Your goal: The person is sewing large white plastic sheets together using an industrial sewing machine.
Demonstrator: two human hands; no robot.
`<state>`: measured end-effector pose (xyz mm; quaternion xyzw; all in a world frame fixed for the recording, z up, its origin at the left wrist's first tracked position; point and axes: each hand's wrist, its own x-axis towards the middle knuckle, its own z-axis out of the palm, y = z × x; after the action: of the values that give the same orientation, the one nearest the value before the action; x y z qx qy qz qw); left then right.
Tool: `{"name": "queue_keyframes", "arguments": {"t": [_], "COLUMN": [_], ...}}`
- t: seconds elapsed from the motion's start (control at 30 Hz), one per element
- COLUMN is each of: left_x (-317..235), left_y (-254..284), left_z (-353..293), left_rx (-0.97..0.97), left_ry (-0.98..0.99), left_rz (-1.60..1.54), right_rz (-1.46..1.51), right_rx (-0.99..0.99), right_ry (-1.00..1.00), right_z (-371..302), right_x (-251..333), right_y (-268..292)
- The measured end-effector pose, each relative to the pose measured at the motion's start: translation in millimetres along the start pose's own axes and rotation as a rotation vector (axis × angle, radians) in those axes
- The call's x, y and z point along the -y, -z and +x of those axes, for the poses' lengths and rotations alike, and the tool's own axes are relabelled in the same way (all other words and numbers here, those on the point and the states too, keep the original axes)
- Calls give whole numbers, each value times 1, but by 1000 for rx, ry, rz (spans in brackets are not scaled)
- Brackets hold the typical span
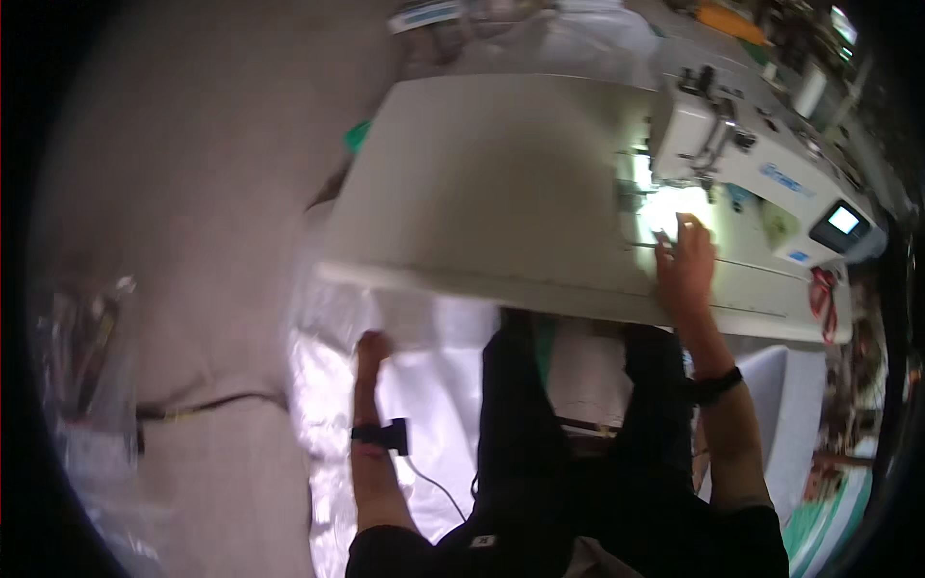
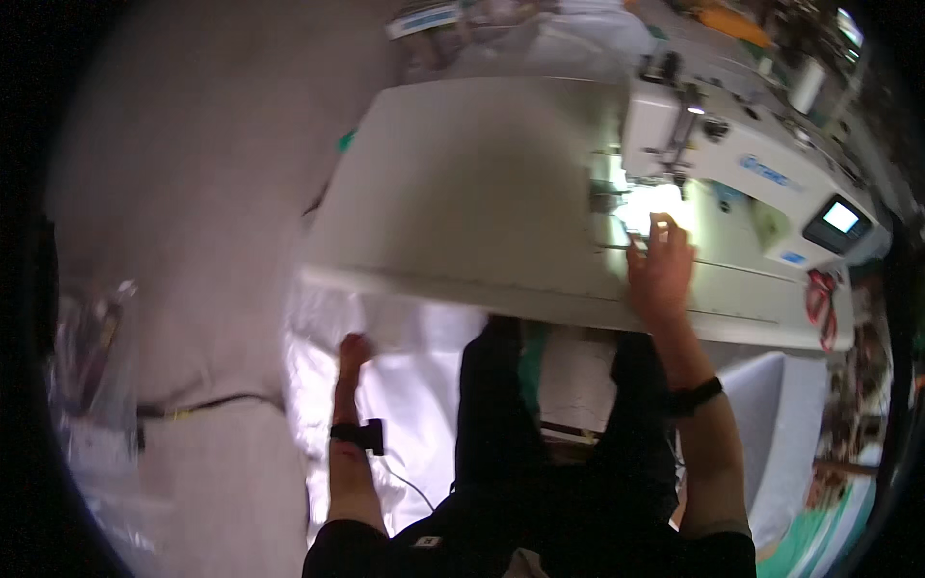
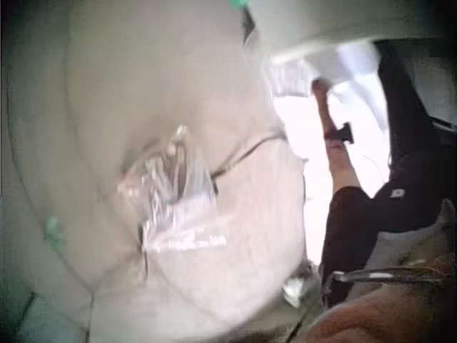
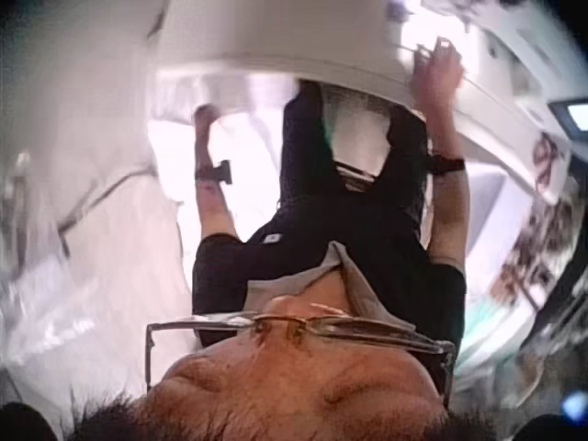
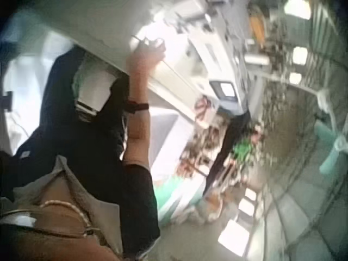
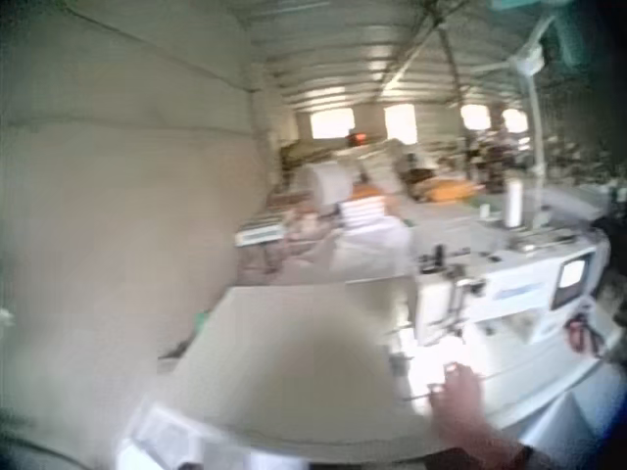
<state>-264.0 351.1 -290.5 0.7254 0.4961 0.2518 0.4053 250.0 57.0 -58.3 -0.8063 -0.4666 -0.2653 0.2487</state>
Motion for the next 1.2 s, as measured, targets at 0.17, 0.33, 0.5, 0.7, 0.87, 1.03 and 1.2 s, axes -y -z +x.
{"name": "queue_keyframes", "arguments": {"t": [0.17, 0.33, 0.5, 0.7, 0.87, 1.03, 1.2], "left_x": [-152, -243, -286, -309, -340, -383, -376], "left_y": [-7, 24, 51, 56, 59, 26, -2], "left_z": [-94, -138, -172, -191, -201, -225, -236], "left_rx": [-56, -3, 44, 19, -136, -236, -73], "left_ry": [275, 246, 222, 151, -53, -752, -685], "left_rz": [-784, -1017, -951, -803, 18, 523, 669], "right_rz": [467, 1181, 1704, 1683, 1663, 1852, 1754], "right_rx": [385, 1189, 1082, 1010, 1199, 1230, 1226], "right_ry": [168, 120, -188, -142, -279, -371, -364], "right_z": [-43, -124, -95, -58, -70, -84, -92], "right_x": [79, 222, 254, 242, 223, 213, 205], "right_y": [12, -3, 28, 75, 93, 95, 98]}}
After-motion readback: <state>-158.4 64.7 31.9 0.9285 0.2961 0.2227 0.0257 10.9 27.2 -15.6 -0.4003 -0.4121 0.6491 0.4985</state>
